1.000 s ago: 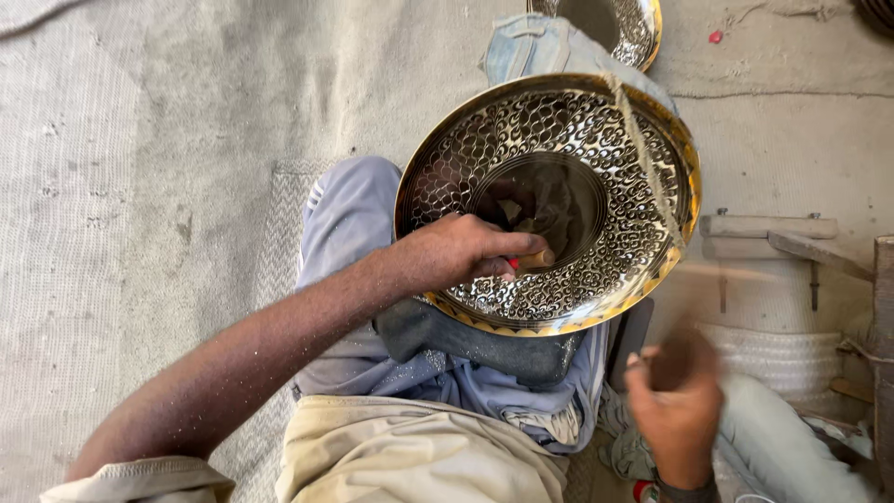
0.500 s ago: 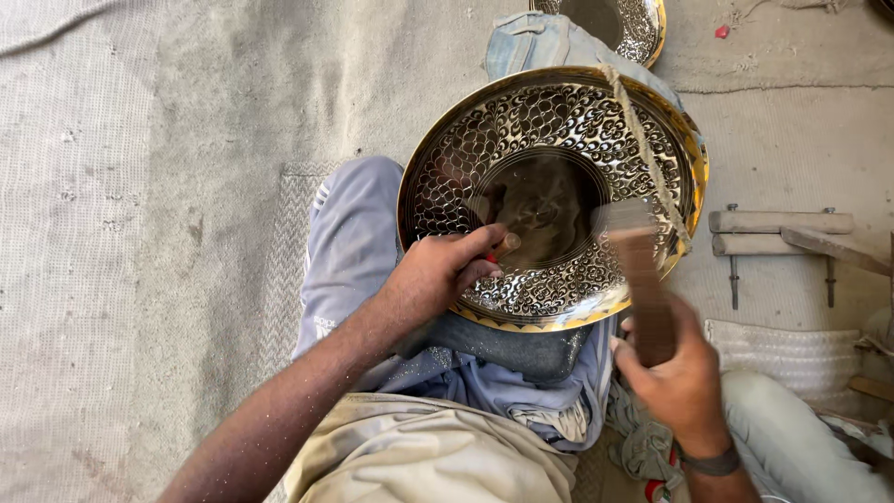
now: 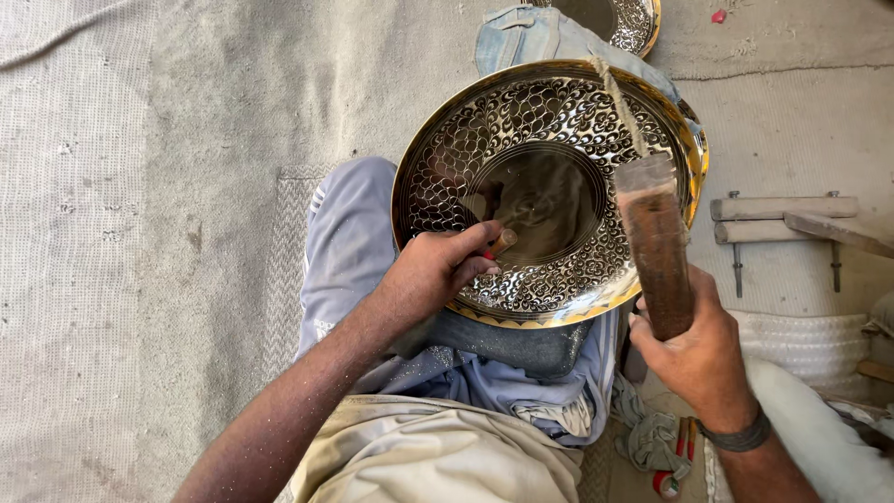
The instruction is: The person sits on the floor and uses a hammer and chisel to create a textured pattern on a metal plate. They repeatedly strike the chisel against the plate's surface to form decorative indentations.
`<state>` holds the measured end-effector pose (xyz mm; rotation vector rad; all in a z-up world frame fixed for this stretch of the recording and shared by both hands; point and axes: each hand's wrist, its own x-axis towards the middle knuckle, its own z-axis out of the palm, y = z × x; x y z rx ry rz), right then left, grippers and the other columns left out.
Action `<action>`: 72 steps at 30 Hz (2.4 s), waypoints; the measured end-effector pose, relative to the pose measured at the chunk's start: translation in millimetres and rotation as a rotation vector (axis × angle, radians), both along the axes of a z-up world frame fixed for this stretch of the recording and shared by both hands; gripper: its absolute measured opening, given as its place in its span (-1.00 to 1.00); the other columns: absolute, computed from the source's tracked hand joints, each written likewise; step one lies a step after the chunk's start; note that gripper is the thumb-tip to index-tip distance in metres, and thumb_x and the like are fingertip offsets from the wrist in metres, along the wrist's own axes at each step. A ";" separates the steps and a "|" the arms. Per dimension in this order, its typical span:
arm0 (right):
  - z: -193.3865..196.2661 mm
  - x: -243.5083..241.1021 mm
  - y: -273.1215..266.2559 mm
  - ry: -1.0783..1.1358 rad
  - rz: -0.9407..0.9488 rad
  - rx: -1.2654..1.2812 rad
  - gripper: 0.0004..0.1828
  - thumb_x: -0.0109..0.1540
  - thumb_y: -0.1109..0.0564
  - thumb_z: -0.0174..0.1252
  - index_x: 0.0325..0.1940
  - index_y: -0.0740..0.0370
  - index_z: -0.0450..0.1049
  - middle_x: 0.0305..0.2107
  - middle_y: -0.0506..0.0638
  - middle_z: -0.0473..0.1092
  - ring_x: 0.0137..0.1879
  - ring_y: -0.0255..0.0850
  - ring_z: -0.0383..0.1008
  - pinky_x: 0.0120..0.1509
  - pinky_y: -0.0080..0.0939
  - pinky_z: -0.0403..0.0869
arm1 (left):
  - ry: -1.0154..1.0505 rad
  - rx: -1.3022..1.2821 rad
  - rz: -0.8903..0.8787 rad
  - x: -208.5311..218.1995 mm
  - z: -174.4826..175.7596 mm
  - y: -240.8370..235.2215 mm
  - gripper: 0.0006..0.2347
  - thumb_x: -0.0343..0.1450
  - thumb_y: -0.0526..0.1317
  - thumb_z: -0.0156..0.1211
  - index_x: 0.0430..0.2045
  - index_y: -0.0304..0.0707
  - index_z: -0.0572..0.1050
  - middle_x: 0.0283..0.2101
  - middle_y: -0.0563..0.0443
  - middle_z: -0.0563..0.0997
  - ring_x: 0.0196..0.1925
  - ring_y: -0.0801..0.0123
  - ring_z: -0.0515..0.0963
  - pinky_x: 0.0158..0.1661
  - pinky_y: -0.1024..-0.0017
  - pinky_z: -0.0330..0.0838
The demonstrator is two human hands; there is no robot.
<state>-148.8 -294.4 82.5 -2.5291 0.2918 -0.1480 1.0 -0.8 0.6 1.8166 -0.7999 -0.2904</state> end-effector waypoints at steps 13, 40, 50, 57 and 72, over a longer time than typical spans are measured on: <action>7.2 -2.8 16.5 0.011 0.025 -0.195 -0.22 0.05 0.21 0.35 0.35 0.09 0.30 -0.05 0.12 0.52 0.02 0.05 0.62 0.06 0.01 0.57 | 0.003 -0.043 -0.027 0.8 1.5 2.8 -0.67 0.46 -0.25 0.23 0.13 -0.20 0.41 -0.25 -0.14 0.68 -0.21 0.06 0.73 -0.22 0.25 0.60; 19.6 3.5 10.9 0.214 0.087 -0.447 -0.18 0.02 0.18 0.36 0.37 0.06 0.29 0.00 0.14 0.52 0.05 0.12 0.57 0.07 0.02 0.51 | -0.023 -0.050 0.029 -5.1 -0.7 1.0 -0.67 0.48 -0.27 0.24 0.15 -0.22 0.40 -0.14 -0.14 0.70 -0.15 0.07 0.73 -0.18 0.28 0.60; 35.0 23.7 23.3 0.240 0.090 -0.383 -0.15 0.01 0.18 0.36 0.38 -0.02 0.26 0.07 0.10 0.50 0.02 0.11 0.58 0.07 0.03 0.54 | 0.100 -0.149 0.562 -58.5 -7.3 -16.2 -0.68 0.44 -0.31 0.27 0.07 -0.17 0.42 -0.26 -0.12 0.69 -0.23 0.07 0.72 -0.27 0.25 0.56; 52.7 47.0 27.5 0.022 0.160 0.158 -0.41 0.13 0.19 0.31 0.25 0.06 0.36 -0.21 0.04 0.56 -0.13 0.04 0.64 0.00 0.00 0.60 | 0.157 -0.137 0.552 -59.1 -13.2 -12.6 -0.71 0.44 -0.30 0.22 0.06 -0.16 0.43 -0.25 -0.07 0.73 -0.23 0.19 0.76 -0.27 0.30 0.59; 106.1 59.8 37.0 0.314 0.437 -0.704 -0.34 0.21 0.28 0.19 0.40 -0.03 0.34 -0.03 0.05 0.51 0.03 0.06 0.57 0.08 0.06 0.53 | 0.168 0.000 0.575 -60.5 -11.5 -21.8 -0.70 0.41 -0.25 0.28 0.02 -0.17 0.47 -0.24 -0.10 0.73 -0.24 0.15 0.74 -0.26 0.26 0.58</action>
